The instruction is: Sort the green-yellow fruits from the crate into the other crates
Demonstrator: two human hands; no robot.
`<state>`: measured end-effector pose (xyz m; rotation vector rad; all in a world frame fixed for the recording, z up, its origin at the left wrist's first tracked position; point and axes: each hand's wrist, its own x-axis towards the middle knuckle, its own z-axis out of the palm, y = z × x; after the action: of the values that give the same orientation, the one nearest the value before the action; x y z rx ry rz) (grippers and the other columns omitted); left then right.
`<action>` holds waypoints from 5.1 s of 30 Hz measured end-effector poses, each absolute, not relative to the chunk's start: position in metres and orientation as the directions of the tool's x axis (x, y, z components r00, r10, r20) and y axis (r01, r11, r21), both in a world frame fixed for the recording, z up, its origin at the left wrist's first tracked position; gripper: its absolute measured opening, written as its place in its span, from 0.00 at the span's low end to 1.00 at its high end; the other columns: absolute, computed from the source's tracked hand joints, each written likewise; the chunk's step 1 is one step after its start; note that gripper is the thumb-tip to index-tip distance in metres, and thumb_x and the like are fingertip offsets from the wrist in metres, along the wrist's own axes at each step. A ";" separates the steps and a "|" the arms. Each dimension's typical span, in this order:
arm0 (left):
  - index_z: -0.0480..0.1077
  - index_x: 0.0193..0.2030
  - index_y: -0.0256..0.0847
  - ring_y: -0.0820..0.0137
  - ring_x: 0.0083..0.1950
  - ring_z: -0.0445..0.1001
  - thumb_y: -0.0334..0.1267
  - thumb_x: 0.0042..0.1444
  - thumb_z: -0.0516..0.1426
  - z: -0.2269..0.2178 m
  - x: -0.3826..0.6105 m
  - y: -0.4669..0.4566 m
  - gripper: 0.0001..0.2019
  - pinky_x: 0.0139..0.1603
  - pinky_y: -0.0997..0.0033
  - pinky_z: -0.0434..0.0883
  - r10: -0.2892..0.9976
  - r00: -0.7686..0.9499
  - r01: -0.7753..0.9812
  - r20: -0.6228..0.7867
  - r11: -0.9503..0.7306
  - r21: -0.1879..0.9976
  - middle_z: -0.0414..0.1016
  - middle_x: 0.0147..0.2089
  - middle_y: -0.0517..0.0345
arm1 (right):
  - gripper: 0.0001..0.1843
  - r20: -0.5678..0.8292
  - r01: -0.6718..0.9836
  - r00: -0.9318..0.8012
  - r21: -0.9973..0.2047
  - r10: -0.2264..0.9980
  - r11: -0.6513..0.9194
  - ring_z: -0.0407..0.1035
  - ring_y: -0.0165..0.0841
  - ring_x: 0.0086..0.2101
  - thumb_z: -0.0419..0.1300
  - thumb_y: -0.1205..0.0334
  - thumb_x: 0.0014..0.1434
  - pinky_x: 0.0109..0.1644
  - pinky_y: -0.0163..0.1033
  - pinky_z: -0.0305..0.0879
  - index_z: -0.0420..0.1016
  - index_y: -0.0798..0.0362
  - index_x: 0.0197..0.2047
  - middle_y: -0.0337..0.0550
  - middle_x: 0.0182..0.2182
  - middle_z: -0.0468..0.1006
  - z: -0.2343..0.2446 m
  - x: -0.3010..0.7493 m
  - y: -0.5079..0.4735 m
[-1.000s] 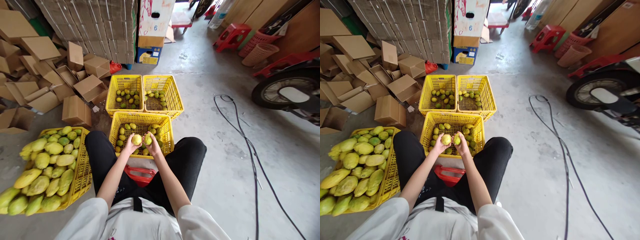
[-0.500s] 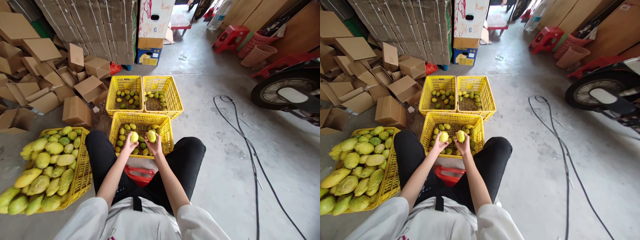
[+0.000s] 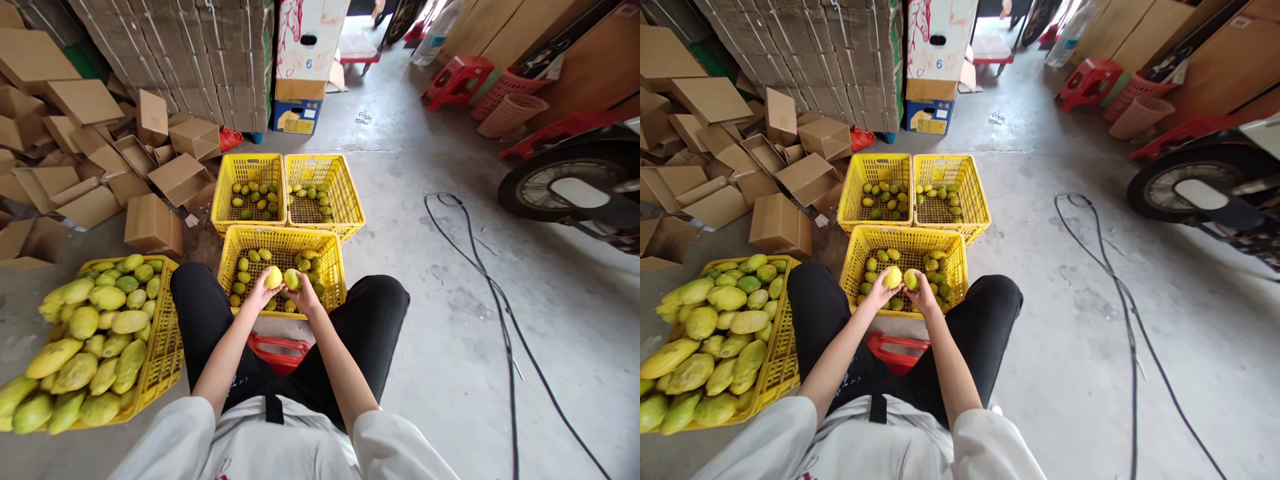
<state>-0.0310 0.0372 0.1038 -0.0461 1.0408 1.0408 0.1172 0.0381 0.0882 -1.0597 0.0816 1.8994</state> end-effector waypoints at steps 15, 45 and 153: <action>0.75 0.50 0.37 0.59 0.46 0.86 0.36 0.69 0.58 0.101 -0.036 0.039 0.07 0.54 0.54 0.84 0.719 0.170 -0.767 -0.674 0.526 0.367 0.84 0.42 0.46 | 0.13 -0.553 -0.781 -0.240 -0.379 0.798 -0.497 0.82 0.44 0.40 0.66 0.58 0.54 0.39 0.47 0.85 0.76 0.49 0.44 0.46 0.35 0.85 0.077 0.132 0.038; 0.73 0.46 0.40 0.67 0.38 0.82 0.37 0.66 0.62 0.094 -0.032 0.040 0.04 0.41 0.70 0.81 0.683 -0.066 -0.805 -0.728 0.394 0.443 0.80 0.39 0.54 | 0.13 -0.574 -0.813 -0.129 -0.405 0.808 -0.418 0.81 0.38 0.36 0.69 0.60 0.57 0.34 0.40 0.81 0.73 0.44 0.43 0.37 0.36 0.84 0.086 0.122 0.040; 0.75 0.51 0.38 0.64 0.35 0.84 0.48 0.77 0.49 0.123 -0.036 0.035 0.18 0.38 0.67 0.81 0.745 0.191 -0.827 -0.639 0.472 0.304 0.83 0.36 0.50 | 0.12 -0.431 -0.894 -0.248 -0.242 0.868 -0.376 0.82 0.35 0.35 0.63 0.53 0.64 0.38 0.37 0.84 0.78 0.51 0.47 0.45 0.38 0.87 0.096 0.127 0.035</action>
<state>-0.0358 0.0349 0.1225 -0.1174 0.8221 1.1079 0.1272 0.0346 0.0957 -0.5999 0.0618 1.8624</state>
